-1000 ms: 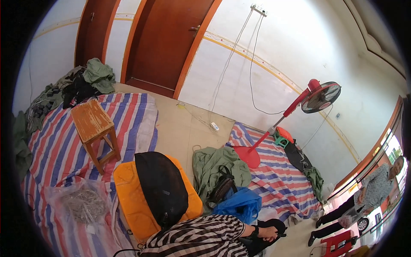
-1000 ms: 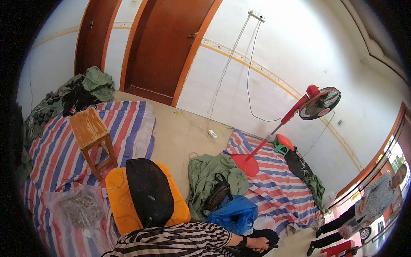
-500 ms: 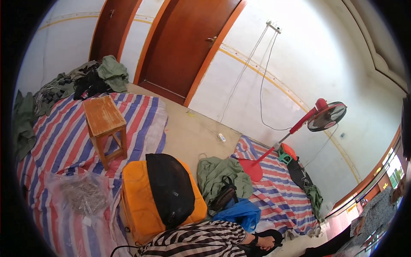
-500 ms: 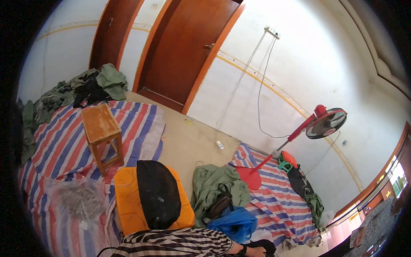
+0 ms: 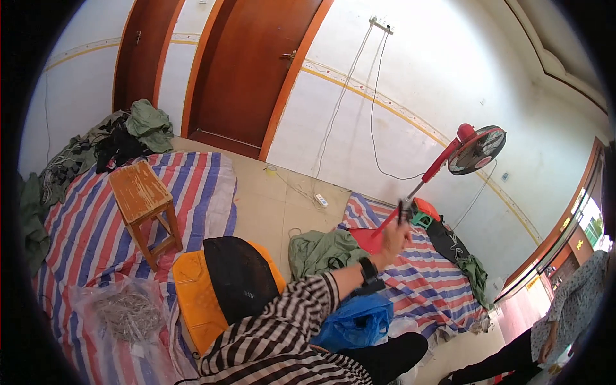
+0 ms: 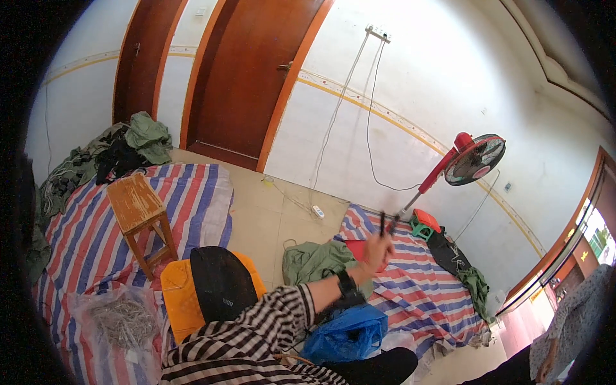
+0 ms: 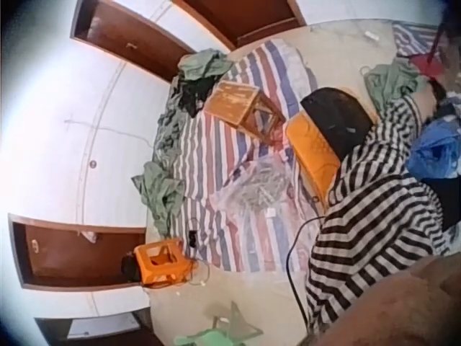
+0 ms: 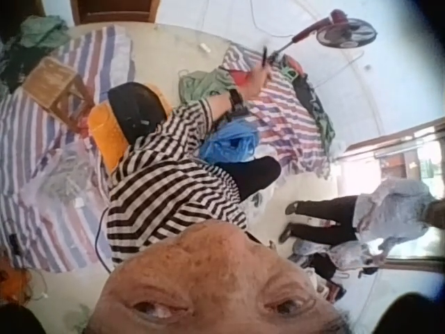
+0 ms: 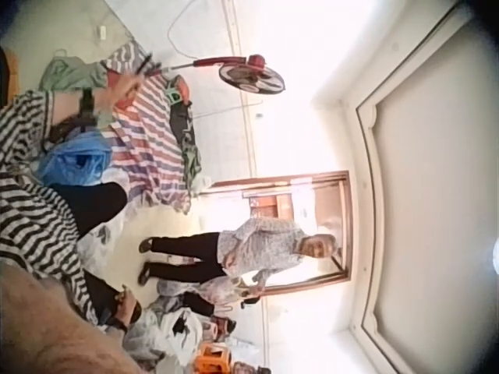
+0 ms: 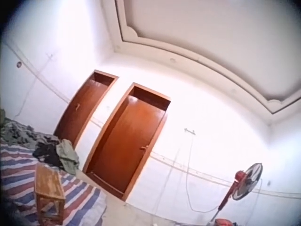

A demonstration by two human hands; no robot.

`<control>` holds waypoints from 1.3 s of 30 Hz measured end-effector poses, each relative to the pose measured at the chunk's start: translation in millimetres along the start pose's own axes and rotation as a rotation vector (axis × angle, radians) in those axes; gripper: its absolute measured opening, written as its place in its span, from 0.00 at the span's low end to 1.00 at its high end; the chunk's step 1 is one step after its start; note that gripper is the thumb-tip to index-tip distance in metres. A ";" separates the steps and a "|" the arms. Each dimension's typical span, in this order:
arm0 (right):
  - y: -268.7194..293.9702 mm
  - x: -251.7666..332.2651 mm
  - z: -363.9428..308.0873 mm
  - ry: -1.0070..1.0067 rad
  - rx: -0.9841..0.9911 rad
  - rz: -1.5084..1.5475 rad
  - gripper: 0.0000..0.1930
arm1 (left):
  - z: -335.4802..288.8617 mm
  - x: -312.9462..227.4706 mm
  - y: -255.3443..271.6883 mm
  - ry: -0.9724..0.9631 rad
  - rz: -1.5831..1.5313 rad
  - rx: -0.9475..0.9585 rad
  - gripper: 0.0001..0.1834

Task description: The recorder is assembling small black components, likely parts for shoes or accessories, by connecting them by hand.

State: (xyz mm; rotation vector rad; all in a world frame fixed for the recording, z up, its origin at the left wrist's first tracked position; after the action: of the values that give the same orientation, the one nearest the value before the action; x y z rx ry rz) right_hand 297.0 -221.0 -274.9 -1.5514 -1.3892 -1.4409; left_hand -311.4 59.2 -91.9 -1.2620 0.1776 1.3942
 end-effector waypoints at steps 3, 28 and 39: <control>-7.8 16.2 -4.2 -0.003 -0.005 -0.047 0.14 | 35.9 -56.3 56.0 -0.044 -0.197 -0.128 0.13; 3.3 7.4 -18.5 -0.036 0.024 -0.057 0.15 | 124.2 -240.4 207.9 -0.350 -0.198 -0.558 0.04; 8.5 -3.8 7.2 -0.088 -0.072 0.095 0.15 | 113.8 -241.4 249.3 -0.342 -0.205 -0.643 0.04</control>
State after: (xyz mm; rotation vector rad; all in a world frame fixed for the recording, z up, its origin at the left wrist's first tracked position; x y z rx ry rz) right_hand 307.9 -217.8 -278.3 -1.7213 -1.3071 -1.3940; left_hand -636.2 -82.7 -3.7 -1.4718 -0.6657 1.5134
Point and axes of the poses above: each hand's wrist, its own z-axis towards the middle knuckle, its own y-axis out of the back of the hand, x = y × z, the point moved 7 cm from there along z, towards the middle knuckle, and after that the axes turned 1 degree about z, right-handed, at the moved point
